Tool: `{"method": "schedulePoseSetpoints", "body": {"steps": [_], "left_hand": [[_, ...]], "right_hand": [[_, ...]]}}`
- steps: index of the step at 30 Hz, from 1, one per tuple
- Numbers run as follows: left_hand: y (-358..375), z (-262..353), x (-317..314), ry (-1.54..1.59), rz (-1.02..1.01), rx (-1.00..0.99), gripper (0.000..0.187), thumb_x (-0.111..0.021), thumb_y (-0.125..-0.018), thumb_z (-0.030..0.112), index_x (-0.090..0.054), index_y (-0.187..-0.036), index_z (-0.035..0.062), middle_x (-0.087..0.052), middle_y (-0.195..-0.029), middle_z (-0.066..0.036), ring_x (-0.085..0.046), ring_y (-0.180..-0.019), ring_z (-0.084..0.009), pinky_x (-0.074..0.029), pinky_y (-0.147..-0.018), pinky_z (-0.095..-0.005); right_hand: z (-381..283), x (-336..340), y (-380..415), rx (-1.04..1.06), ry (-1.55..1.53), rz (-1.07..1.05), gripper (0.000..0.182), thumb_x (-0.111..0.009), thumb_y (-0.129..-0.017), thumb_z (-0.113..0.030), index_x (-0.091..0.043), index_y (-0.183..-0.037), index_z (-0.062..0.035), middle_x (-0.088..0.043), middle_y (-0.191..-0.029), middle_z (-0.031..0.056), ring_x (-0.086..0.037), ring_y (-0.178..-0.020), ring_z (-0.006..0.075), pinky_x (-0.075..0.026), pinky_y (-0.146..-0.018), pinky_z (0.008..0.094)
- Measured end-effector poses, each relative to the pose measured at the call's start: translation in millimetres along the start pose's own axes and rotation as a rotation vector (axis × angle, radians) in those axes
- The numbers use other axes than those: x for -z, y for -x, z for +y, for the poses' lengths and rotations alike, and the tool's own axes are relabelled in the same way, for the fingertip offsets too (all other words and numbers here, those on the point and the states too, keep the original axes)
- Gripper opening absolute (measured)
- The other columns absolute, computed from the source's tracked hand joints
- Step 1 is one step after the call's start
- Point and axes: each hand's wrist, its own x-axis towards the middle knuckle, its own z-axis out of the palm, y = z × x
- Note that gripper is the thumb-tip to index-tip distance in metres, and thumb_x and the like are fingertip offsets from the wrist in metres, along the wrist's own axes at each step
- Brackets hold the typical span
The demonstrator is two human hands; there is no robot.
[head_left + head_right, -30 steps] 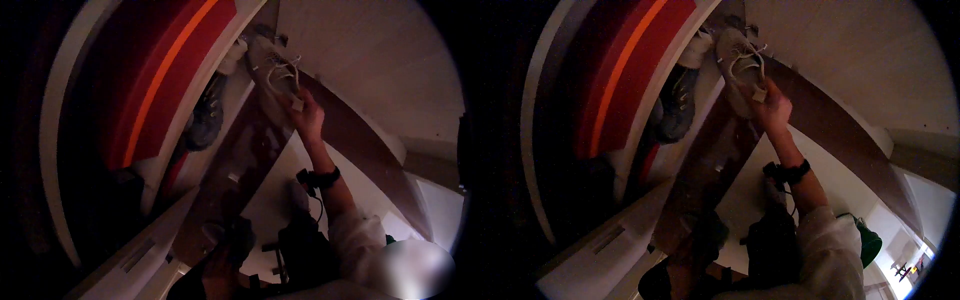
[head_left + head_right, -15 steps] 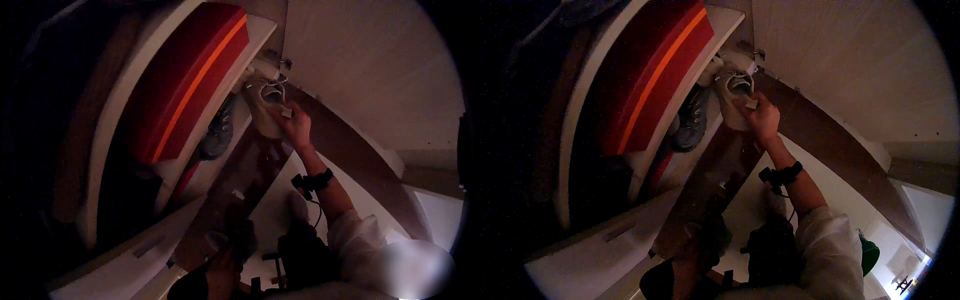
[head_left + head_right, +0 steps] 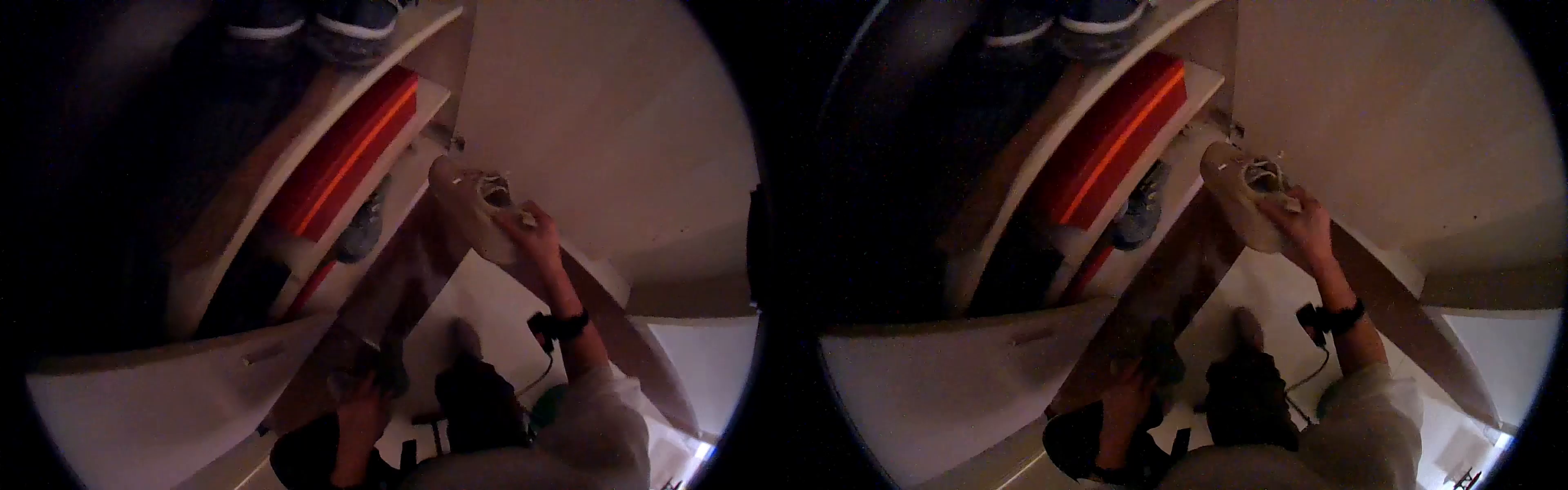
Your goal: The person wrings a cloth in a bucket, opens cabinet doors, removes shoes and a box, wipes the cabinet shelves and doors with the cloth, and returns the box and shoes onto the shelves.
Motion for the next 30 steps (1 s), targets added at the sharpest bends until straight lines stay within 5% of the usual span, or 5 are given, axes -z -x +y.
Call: {"method": "schedulePoseSetpoints", "body": {"steps": [9,11,18,26,30], "left_hand": [[-5.6,34.4,-35.7,0.01,0.329,-0.079,0.028,-0.06,-0.077,0.031,-0.062,-0.095,0.0098,-0.06,-0.098,-0.013,-0.06,-0.081,-0.0317,-0.049,-0.069,-0.0433],[6.4,74.4,-27.1,-0.131,0.082,0.089,0.022,-0.06,-0.074,0.028,-0.064,-0.083,0.0077,-0.06,-0.094,-0.01,-0.06,-0.08,-0.0278,-0.05,-0.067,-0.0392],[27.3,139.3,-78.5,-0.029,0.193,0.122,0.029,-0.059,-0.075,0.031,-0.062,-0.093,0.0087,-0.061,-0.092,-0.01,-0.061,-0.077,-0.0293,-0.05,-0.065,-0.0409],[16.7,146.1,-67.5,-0.039,-0.097,0.161,0.028,-0.057,-0.079,0.031,-0.06,-0.097,0.009,-0.052,-0.12,-0.009,-0.059,-0.088,-0.0307,-0.049,-0.071,-0.0429],[20.5,142.3,-70.0,-0.003,0.008,0.124,0.026,-0.057,-0.079,0.032,-0.063,-0.089,0.0084,-0.051,-0.122,-0.005,-0.06,-0.087,-0.0291,-0.05,-0.07,-0.0414]], "right_hand": [[-20.9,23.8,9.4,0.146,-0.354,0.215,0.039,-0.077,-0.066,-0.033,-0.059,-0.085,-0.0036,-0.062,-0.073,0.0086,-0.056,-0.064,0.0136,-0.047,-0.059,0.0287],[-41.5,31.7,18.3,0.199,-0.345,0.243,0.042,-0.076,-0.066,-0.039,-0.059,-0.085,-0.0056,-0.063,-0.074,0.0115,-0.059,-0.064,0.018,-0.048,-0.058,0.031],[-34.4,-1.6,-1.2,0.229,-0.081,0.388,0.047,-0.071,-0.065,-0.047,-0.057,-0.088,-0.008,-0.062,-0.08,0.0175,-0.061,-0.074,0.0323,-0.048,-0.063,0.039],[-64.9,-13.2,-1.3,0.231,-0.085,0.189,0.031,-0.061,-0.072,-0.025,-0.055,-0.1,-0.0141,-0.057,-0.105,0.0118,-0.059,-0.084,0.032,-0.048,-0.067,0.0395],[-76.6,-17.4,4.9,0.209,-0.1,0.198,0.027,-0.058,-0.075,-0.024,-0.056,-0.1,-0.015,-0.056,-0.106,0.0139,-0.059,-0.085,0.0328,-0.048,-0.069,0.0398]]}}
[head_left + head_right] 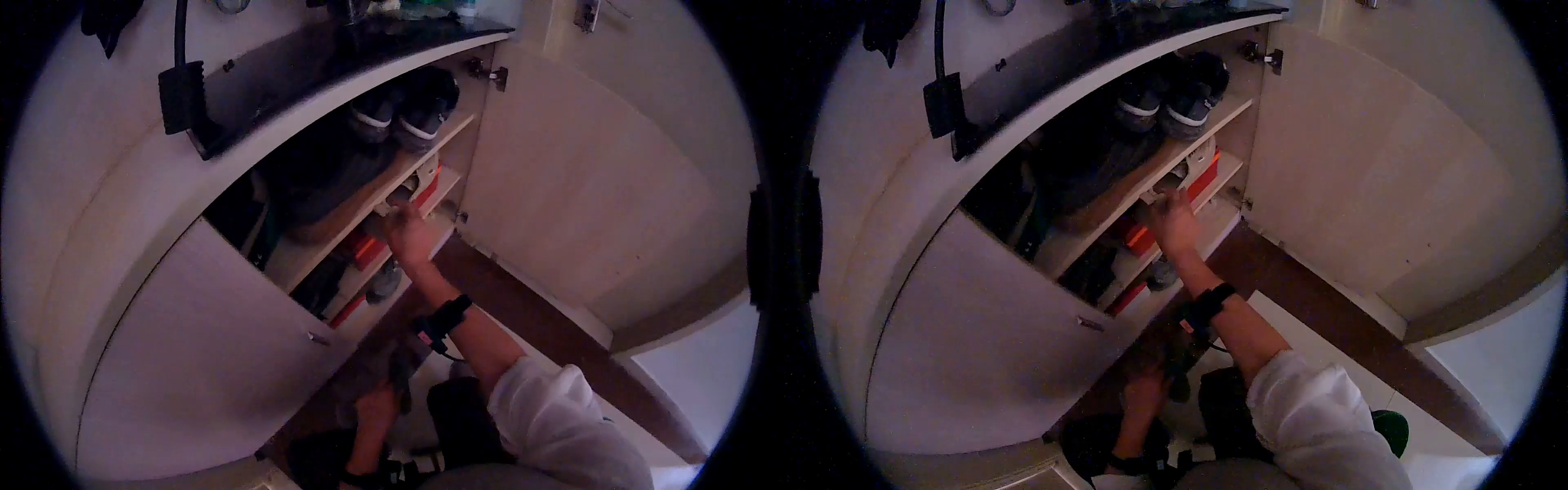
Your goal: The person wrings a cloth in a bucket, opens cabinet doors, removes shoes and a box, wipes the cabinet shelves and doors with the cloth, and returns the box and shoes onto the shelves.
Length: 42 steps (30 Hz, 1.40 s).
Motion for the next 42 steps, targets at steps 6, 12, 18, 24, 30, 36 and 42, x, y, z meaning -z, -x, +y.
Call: {"method": "schedulePoseSetpoints", "body": {"steps": [6,12,18,24,30,36,42], "left_hand": [[27.3,-3.8,-8.5,-0.017,0.298,-0.188,0.029,-0.056,-0.079,0.038,-0.062,-0.086,0.0109,-0.064,-0.081,-0.01,-0.063,-0.065,-0.0288,-0.05,-0.056,-0.04],[25.2,-12.1,-3.3,-0.062,-0.105,0.04,0.04,-0.058,-0.077,0.039,-0.058,-0.105,0.0111,-0.061,-0.096,-0.013,-0.06,-0.081,-0.0323,-0.05,-0.065,-0.0447],[17.1,-21.7,-17.5,0.01,0.077,0.02,0.048,-0.057,-0.078,0.042,-0.052,-0.115,0.0123,-0.062,-0.093,-0.014,-0.061,-0.079,-0.0342,-0.049,-0.067,-0.0454],[19.9,-31.4,-22.2,0.012,0.154,0.028,0.041,-0.056,-0.078,0.039,-0.055,-0.11,0.0138,-0.061,-0.094,-0.015,-0.06,-0.08,-0.0353,-0.048,-0.069,-0.046],[28.1,-34.4,-14.8,0.075,0.054,0.158,0.037,-0.055,-0.079,0.039,-0.059,-0.099,0.0077,-0.061,-0.095,-0.015,-0.059,-0.081,-0.0367,-0.047,-0.071,-0.0454],[47.5,-41.4,-11.7,0.239,0.335,-0.044,0.04,-0.053,-0.08,0.044,-0.058,-0.094,0.0066,-0.06,-0.097,-0.018,-0.058,-0.085,-0.0359,-0.045,-0.074,-0.0459],[58.3,-32.1,9.9,0.2,0.157,0.147,0.043,-0.053,-0.081,0.043,-0.058,-0.1,0.0054,-0.058,-0.1,-0.019,-0.056,-0.09,-0.0361,-0.044,-0.077,-0.0446]], "right_hand": [[-3.7,1.1,7.0,0.219,0.096,0.081,0.031,-0.058,-0.074,-0.024,-0.054,-0.103,-0.0131,-0.06,-0.097,0.0137,-0.059,-0.084,0.0329,-0.046,-0.07,0.0402],[-21.2,44.4,5.5,0.231,0.116,-0.201,0.044,-0.061,-0.075,-0.032,-0.05,-0.114,-0.0148,-0.06,-0.094,0.0155,-0.059,-0.086,0.0332,-0.046,-0.077,0.0402],[12.5,224.2,-55.5,0.288,0.243,0.165,0.057,-0.065,-0.073,-0.018,-0.04,-0.124,-0.013,-0.054,-0.106,0.0155,-0.055,-0.092,0.0273,-0.044,-0.079,0.0358],[11.8,447.8,-172.8,0.574,1.131,0.807,0.043,-0.053,-0.084,-0.029,-0.046,-0.122,-0.0112,-0.044,-0.13,0.0087,-0.039,-0.121,0.0304,-0.035,-0.094,0.0476],[22.4,504.0,-183.2,0.069,1.567,0.27,0.05,-0.032,-0.09,-0.046,-0.037,-0.131,-0.0179,-0.04,-0.133,0.0074,-0.042,-0.119,0.028,-0.029,-0.096,0.0518],[-10.7,499.1,-166.9,-0.086,1.395,0.128,0.044,-0.026,-0.092,-0.041,-0.044,-0.123,-0.0147,-0.049,-0.122,0.0112,-0.051,-0.107,0.0308,-0.041,-0.086,0.0445],[-7.3,506.2,-163.6,0.351,1.526,-0.036,0.04,-0.035,-0.091,-0.036,-0.056,-0.097,-0.0029,-0.059,-0.101,0.0176,-0.056,-0.09,0.0351,-0.045,-0.079,0.043]]}}
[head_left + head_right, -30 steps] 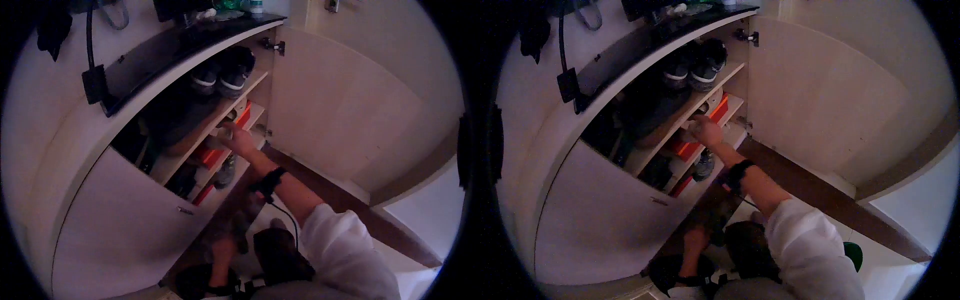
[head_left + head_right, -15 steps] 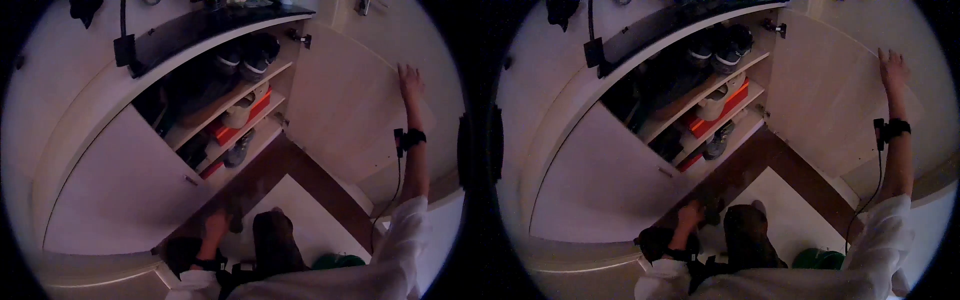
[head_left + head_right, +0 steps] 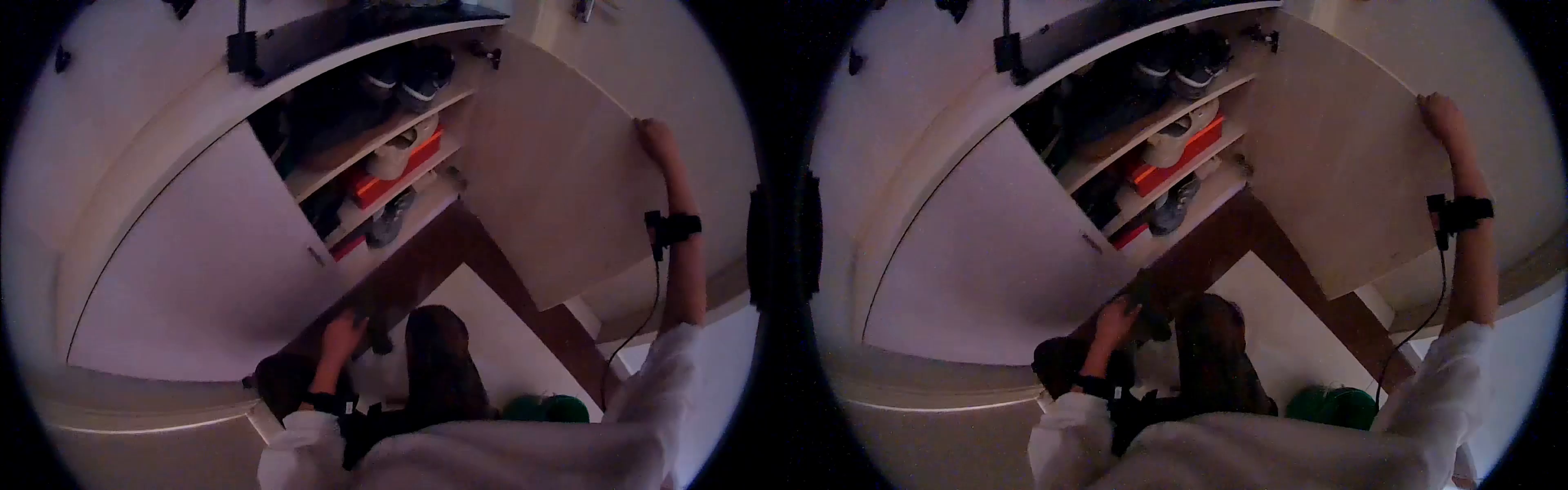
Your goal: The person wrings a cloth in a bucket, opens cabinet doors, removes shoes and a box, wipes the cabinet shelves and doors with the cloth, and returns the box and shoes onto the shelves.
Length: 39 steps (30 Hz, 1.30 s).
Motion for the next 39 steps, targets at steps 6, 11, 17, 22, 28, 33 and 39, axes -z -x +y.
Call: {"method": "schedulePoseSetpoints", "body": {"steps": [6,11,17,22,28,33,39], "left_hand": [[21.2,6.0,19.7,0.141,0.187,-0.156,0.041,-0.056,-0.08,0.038,-0.057,-0.103,0.0042,-0.059,-0.099,-0.018,-0.057,-0.087,-0.0366,-0.046,-0.075,-0.0437],[63.0,2.5,47.4,0.183,0.278,-0.143,0.041,-0.056,-0.08,0.035,-0.056,-0.108,0.0046,-0.059,-0.102,-0.016,-0.057,-0.092,-0.0331,-0.045,-0.079,-0.0408],[82.2,-17.0,66.3,0.267,0.304,-0.156,0.043,-0.057,-0.081,0.033,-0.053,-0.113,0.0055,-0.058,-0.105,-0.016,-0.057,-0.093,-0.0333,-0.044,-0.081,-0.0394],[86.9,-34.3,63.2,0.211,0.431,-0.179,0.044,-0.058,-0.08,0.033,-0.053,-0.113,0.0049,-0.059,-0.102,-0.017,-0.057,-0.092,-0.0342,-0.045,-0.08,-0.0401],[77.7,-24.3,70.4,0.246,0.364,-0.116,0.041,-0.059,-0.08,0.032,-0.056,-0.108,0.0031,-0.058,-0.102,-0.019,-0.056,-0.09,-0.0359,-0.045,-0.078,-0.0401],[35.1,-34.3,67.3,0.265,0.319,-0.174,0.042,-0.059,-0.08,0.031,-0.054,-0.111,0.0025,-0.057,-0.104,-0.02,-0.055,-0.092,-0.0363,-0.044,-0.08,-0.0403],[25.9,-17.3,81.1,0.282,0.323,-0.189,0.048,-0.059,-0.08,0.027,-0.048,-0.12,0.003,-0.057,-0.105,-0.021,-0.054,-0.098,-0.0362,-0.043,-0.083,-0.0397]], "right_hand": [[-39.9,78.3,9.4,0.221,-0.305,-0.288,0.031,-0.044,-0.087,-0.025,-0.058,-0.092,0.0014,-0.06,-0.091,0.0165,-0.06,-0.082,0.0322,-0.052,-0.065,0.0407],[-125.4,184.7,50.5,0.302,-0.827,-0.749,0.028,-0.049,-0.085,-0.021,-0.054,-0.1,0.0023,-0.057,-0.088,0.0102,-0.061,-0.078,0.0216,-0.058,-0.056,0.0391],[-209.5,226.6,51.2,0.248,-0.974,-0.702,0.044,-0.044,-0.088,-0.038,-0.05,-0.108,0.001,-0.057,-0.099,0.0172,-0.062,-0.078,0.025,-0.056,-0.057,0.0404],[-220.8,240.9,54.0,0.228,-0.915,-0.631,0.045,-0.043,-0.086,-0.04,-0.051,-0.104,0.0013,-0.057,-0.1,0.0186,-0.064,-0.072,0.0262,-0.055,-0.057,0.0415],[-198.5,226.8,61.1,0.186,-0.915,-0.68,0.041,-0.043,-0.083,-0.036,-0.052,-0.099,0.0013,-0.058,-0.094,0.016,-0.064,-0.069,0.0251,-0.054,-0.055,0.0409],[-205.6,201.3,41.6,0.169,-0.892,-0.6,0.043,-0.044,-0.083,-0.036,-0.054,-0.098,0.0033,-0.059,-0.091,0.0162,-0.064,-0.069,0.0244,-0.055,-0.055,0.0397],[-161.0,192.9,56.3,0.179,-0.695,-0.605,0.034,-0.042,-0.086,-0.024,-0.052,-0.1,0.005,-0.06,-0.088,0.0149,-0.064,-0.069,0.0269,-0.056,-0.051,0.0367]]}}
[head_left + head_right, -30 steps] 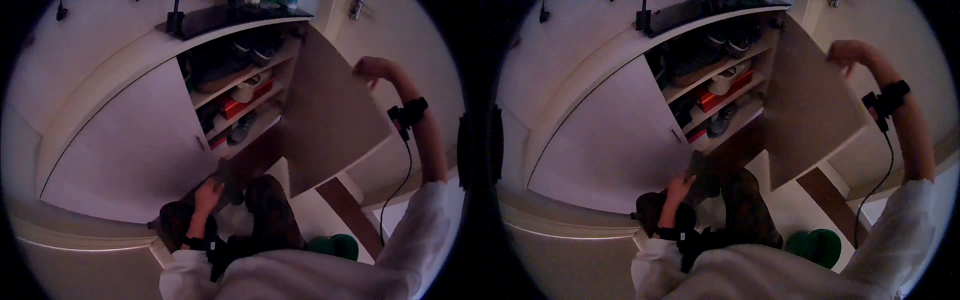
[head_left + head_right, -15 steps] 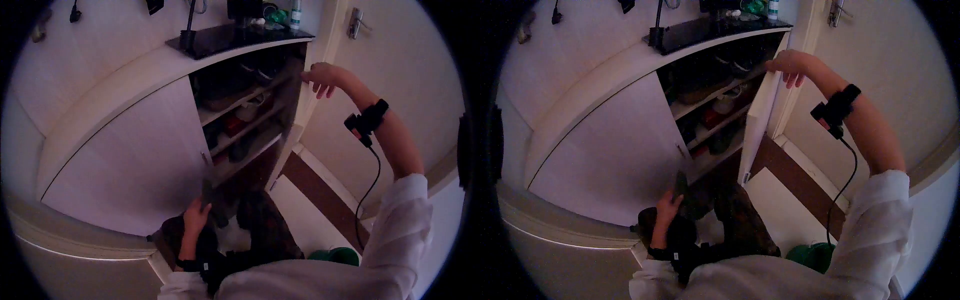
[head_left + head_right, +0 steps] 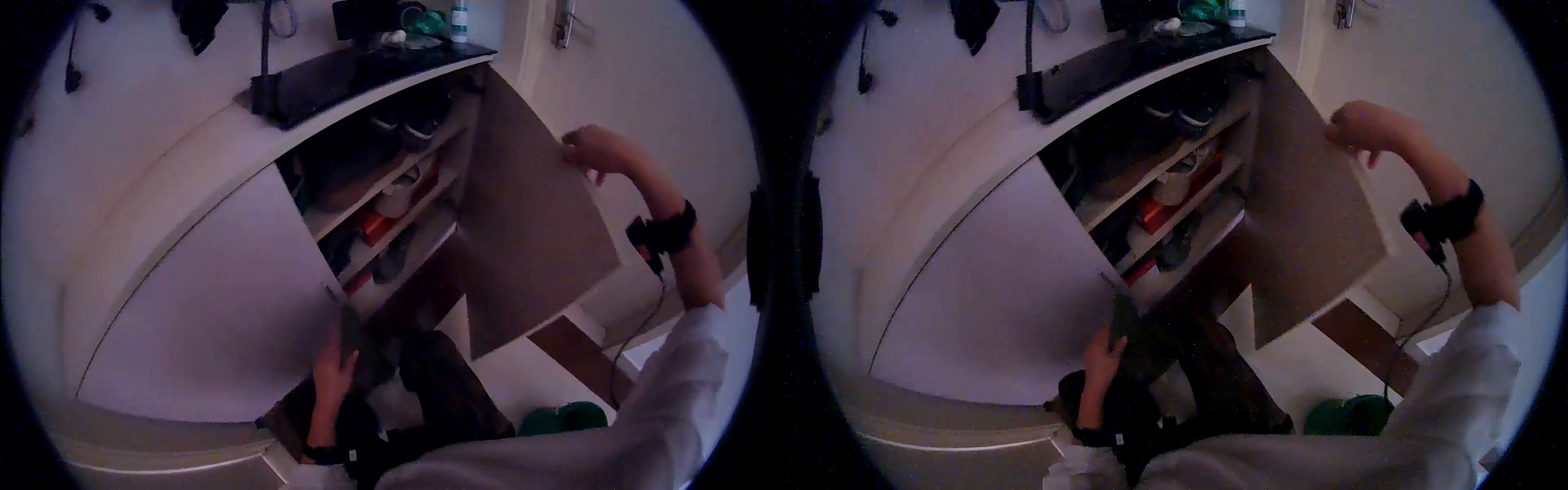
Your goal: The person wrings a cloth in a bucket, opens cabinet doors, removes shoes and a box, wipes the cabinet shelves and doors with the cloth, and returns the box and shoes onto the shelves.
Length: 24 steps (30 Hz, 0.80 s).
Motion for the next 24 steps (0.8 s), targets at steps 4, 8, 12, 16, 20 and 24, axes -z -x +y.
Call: {"method": "schedulePoseSetpoints", "body": {"steps": [4,8,12,16,20,24], "left_hand": [[-4.7,-5.6,-2.8,-0.04,0.025,-0.061,0.047,-0.06,-0.08,0.028,-0.05,-0.118,0.0019,-0.056,-0.108,-0.02,-0.055,-0.097,-0.0359,-0.044,-0.083,-0.039],[-11.8,3.8,2.5,-0.063,-0.094,0.073,0.048,-0.059,-0.081,0.032,-0.051,-0.115,-0.0004,-0.056,-0.11,-0.021,-0.056,-0.095,-0.0359,-0.045,-0.081,-0.0394],[-13.7,-4.4,-3.3,-0.109,-0.041,0.05,0.047,-0.057,-0.083,0.035,-0.052,-0.113,-0.0009,-0.056,-0.108,-0.021,-0.057,-0.095,-0.0364,-0.045,-0.08,-0.0396],[-7.3,6.6,-3.4,-0.01,0.079,0.031,0.047,-0.056,-0.083,0.036,-0.053,-0.112,-0.0009,-0.056,-0.108,-0.021,-0.056,-0.095,-0.0366,-0.045,-0.08,-0.0394],[-12.7,47.3,15.5,0.104,0.087,0.017,0.042,-0.055,-0.084,0.034,-0.054,-0.11,0.0014,-0.057,-0.107,-0.02,-0.056,-0.095,-0.0355,-0.044,-0.08,-0.0381],[-37.5,98.1,23.9,0.138,0.076,-0.023,0.038,-0.054,-0.085,0.031,-0.055,-0.109,0.0024,-0.058,-0.104,-0.019,-0.056,-0.093,-0.035,-0.044,-0.079,-0.0374]], "right_hand": [[30.8,12.9,30.2,-0.03,0.153,0.028,0.034,-0.042,-0.086,-0.022,-0.051,-0.107,0.003,-0.061,-0.089,0.0156,-0.063,-0.069,0.0272,-0.056,-0.051,0.036],[79.1,12.6,32.4,-0.089,0.051,0.084,0.039,-0.042,-0.088,-0.019,-0.044,-0.123,-0.0035,-0.061,-0.093,0.0161,-0.063,-0.069,0.025,-0.055,-0.051,0.0357],[137.6,8.1,37.0,-0.065,-0.136,0.173,0.043,-0.042,-0.089,-0.018,-0.038,-0.13,-0.0067,-0.061,-0.099,0.0141,-0.062,-0.074,0.0223,-0.054,-0.052,0.036],[149.0,22.2,58.0,-0.115,-0.041,0.114,0.042,-0.043,-0.089,-0.015,-0.039,-0.13,-0.0087,-0.059,-0.105,0.0117,-0.058,-0.084,0.0174,-0.052,-0.066,0.0329],[128.9,-25.5,72.6,0.442,-0.076,0.679,0.037,-0.049,-0.087,-0.017,-0.048,-0.122,-0.0067,-0.058,-0.11,0.0106,-0.057,-0.096,0.0211,-0.045,-0.086,0.034],[-5.2,-141.7,94.2,0.669,-0.406,0.076,0.058,-0.057,-0.083,-0.038,-0.04,-0.128,-0.0062,-0.044,-0.129,0.0147,-0.043,-0.118,0.0279,-0.034,-0.1,0.0353]]}}
